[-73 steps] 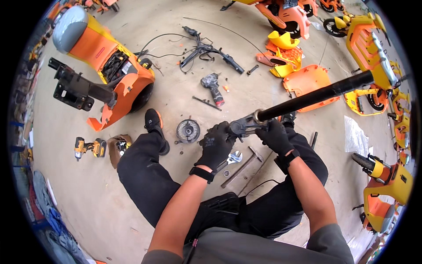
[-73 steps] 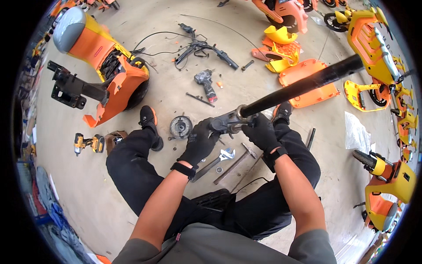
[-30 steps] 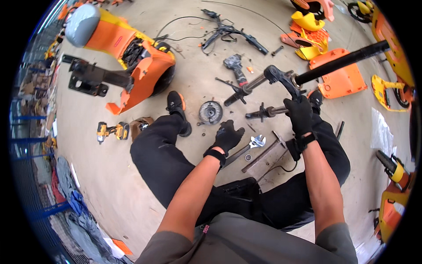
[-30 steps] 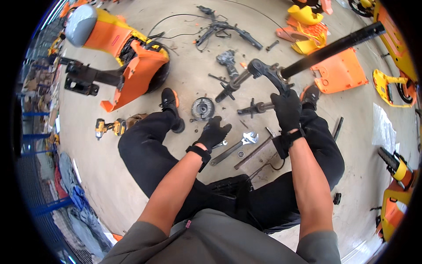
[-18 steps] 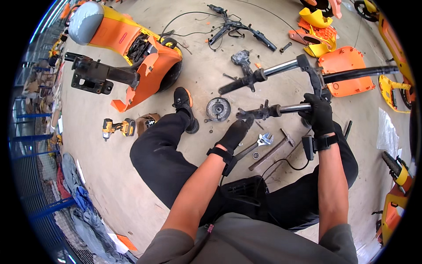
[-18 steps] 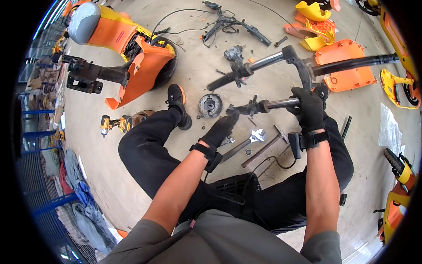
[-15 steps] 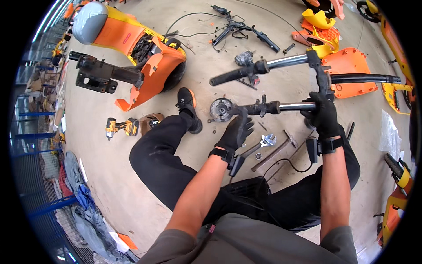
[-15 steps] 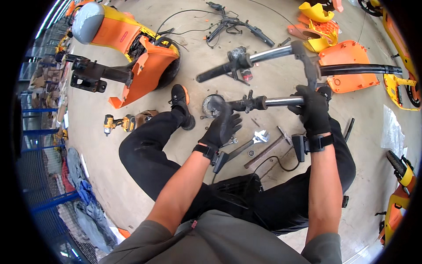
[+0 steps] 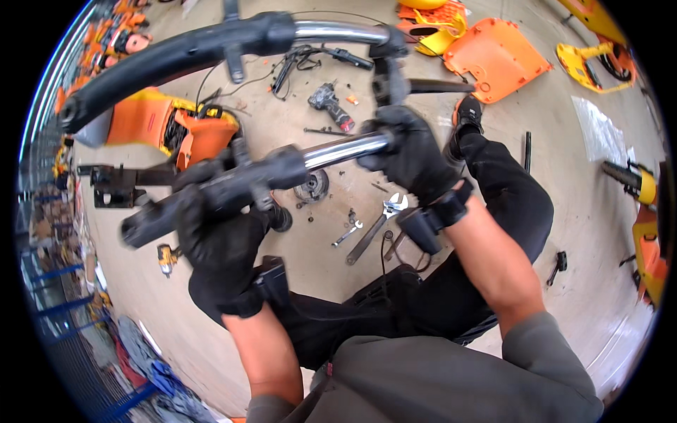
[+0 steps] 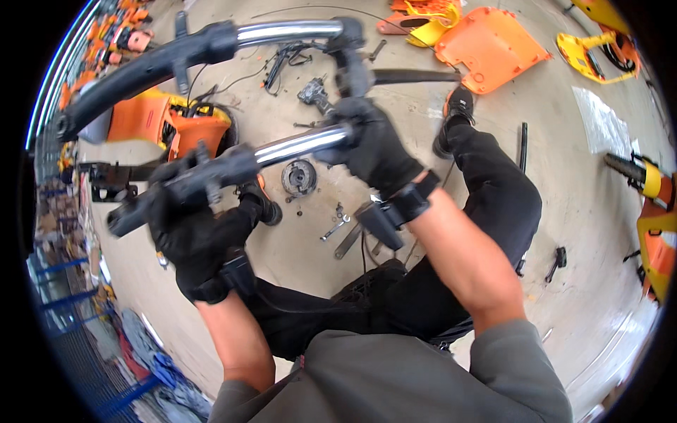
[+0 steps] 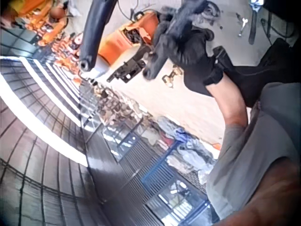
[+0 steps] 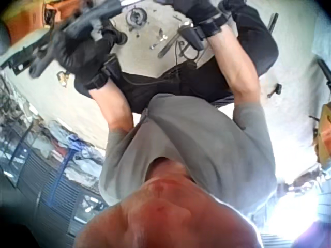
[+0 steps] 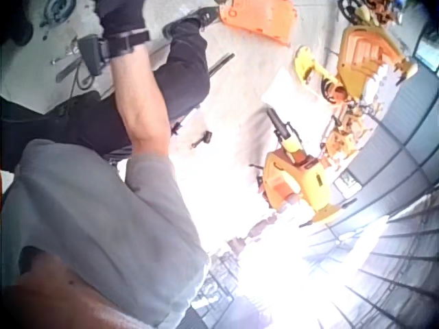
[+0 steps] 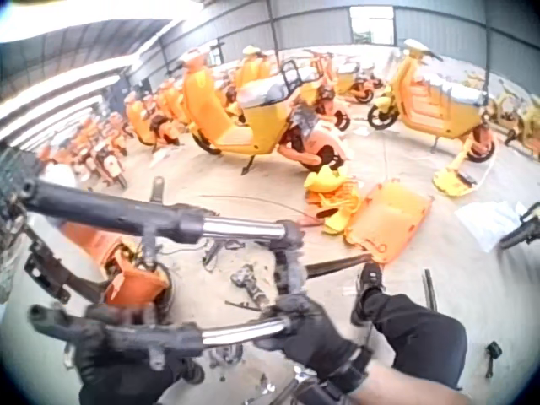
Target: The person uses a hammer to tap a metal rod into a motorcycle fork assembly. They then lift the dual-fork unit, rotate it to check the alignment and components, and place it back on the ground in a service bay.
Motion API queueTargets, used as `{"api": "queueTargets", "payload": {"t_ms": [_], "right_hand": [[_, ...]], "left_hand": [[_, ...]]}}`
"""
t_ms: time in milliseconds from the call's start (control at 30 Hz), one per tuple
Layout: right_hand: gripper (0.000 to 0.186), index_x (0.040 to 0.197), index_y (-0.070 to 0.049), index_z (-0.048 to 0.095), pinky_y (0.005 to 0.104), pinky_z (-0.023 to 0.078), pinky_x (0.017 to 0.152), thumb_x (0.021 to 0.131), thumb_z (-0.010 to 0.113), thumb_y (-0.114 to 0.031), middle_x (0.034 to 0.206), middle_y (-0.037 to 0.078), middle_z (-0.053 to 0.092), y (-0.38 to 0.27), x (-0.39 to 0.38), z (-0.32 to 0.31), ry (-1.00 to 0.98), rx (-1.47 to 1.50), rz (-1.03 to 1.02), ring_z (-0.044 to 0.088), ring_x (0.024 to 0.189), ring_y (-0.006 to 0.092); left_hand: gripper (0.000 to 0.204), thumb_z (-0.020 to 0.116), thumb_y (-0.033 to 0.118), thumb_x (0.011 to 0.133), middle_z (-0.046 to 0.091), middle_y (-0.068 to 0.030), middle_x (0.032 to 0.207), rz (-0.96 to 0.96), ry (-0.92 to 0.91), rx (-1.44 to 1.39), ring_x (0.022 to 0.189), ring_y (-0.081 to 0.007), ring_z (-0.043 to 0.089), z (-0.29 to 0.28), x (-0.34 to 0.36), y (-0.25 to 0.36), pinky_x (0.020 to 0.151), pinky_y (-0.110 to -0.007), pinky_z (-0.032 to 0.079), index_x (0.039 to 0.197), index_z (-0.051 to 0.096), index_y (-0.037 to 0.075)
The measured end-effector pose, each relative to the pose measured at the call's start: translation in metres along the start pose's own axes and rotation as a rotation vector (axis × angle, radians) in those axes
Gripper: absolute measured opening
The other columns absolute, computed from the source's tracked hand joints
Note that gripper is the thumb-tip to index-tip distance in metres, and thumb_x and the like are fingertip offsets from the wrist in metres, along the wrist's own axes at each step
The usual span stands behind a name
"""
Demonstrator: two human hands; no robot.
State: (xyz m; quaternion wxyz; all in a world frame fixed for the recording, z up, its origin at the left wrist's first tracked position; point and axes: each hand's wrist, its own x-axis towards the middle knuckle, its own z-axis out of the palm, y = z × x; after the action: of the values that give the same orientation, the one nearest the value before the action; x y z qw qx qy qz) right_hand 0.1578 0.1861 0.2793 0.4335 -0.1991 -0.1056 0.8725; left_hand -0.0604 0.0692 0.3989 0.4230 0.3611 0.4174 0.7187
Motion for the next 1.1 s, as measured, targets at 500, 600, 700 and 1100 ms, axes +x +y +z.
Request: {"api": "queueTargets", "payload": {"t_ms": [500, 600, 700, 1100], "right_hand": [[0.023, 0.092, -0.01, 0.056, 0.0413, 0.059, 0.061, 0.088, 0.055, -0.032, 0.086, 0.009, 0.064, 0.13, 0.011, 0.016, 0.021, 0.58, 0.287, 0.065, 0.074, 0.0252], [0.027, 0.097, -0.011, 0.056, 0.0418, 0.059, 0.066, 0.088, 0.054, -0.037, 0.09, 0.011, 0.065, 0.141, 0.017, 0.002, 0.022, 0.563, 0.269, 0.065, 0.078, 0.0259], [0.029, 0.098, -0.011, 0.057, 0.0416, 0.059, 0.067, 0.088, 0.054, -0.038, 0.091, 0.01, 0.065, 0.15, 0.023, -0.007, 0.051, 0.548, 0.281, 0.065, 0.079, 0.0255], [0.029, 0.089, -0.013, 0.055, 0.0377, 0.058, 0.051, 0.089, 0.056, -0.042, 0.079, 0.008, 0.064, 0.133, 0.034, -0.01, -0.017, 0.618, 0.323, 0.065, 0.066, 0.0252]], "left_hand": [[0.031, 0.052, 0.017, 0.094, 0.054, -0.0221, 0.132, 0.077, -0.099, 0.751, 0.122, -0.0292, 0.054, 0.019, 0.032, 0.061, 0.104, -0.045, 0.043, 0.111, 0.061, -0.006], [0.019, 0.057, 0.009, 0.089, 0.056, -0.022, 0.128, 0.141, -0.154, 0.969, 0.119, -0.0279, 0.057, 0.014, 0.035, 0.048, 0.1, -0.042, 0.046, 0.1, 0.065, -0.003], [0.016, 0.057, 0.007, 0.088, 0.058, -0.023, 0.124, 0.144, -0.125, 0.97, 0.116, -0.0291, 0.058, 0.029, 0.034, 0.038, 0.099, -0.042, 0.046, 0.094, 0.066, -0.004], [0.048, 0.048, 0.015, 0.098, 0.05, -0.0186, 0.136, 0.021, -0.114, 0.375, 0.125, -0.0276, 0.051, 0.02, 0.044, 0.015, 0.109, -0.043, 0.037, 0.141, 0.035, -0.002]]}}
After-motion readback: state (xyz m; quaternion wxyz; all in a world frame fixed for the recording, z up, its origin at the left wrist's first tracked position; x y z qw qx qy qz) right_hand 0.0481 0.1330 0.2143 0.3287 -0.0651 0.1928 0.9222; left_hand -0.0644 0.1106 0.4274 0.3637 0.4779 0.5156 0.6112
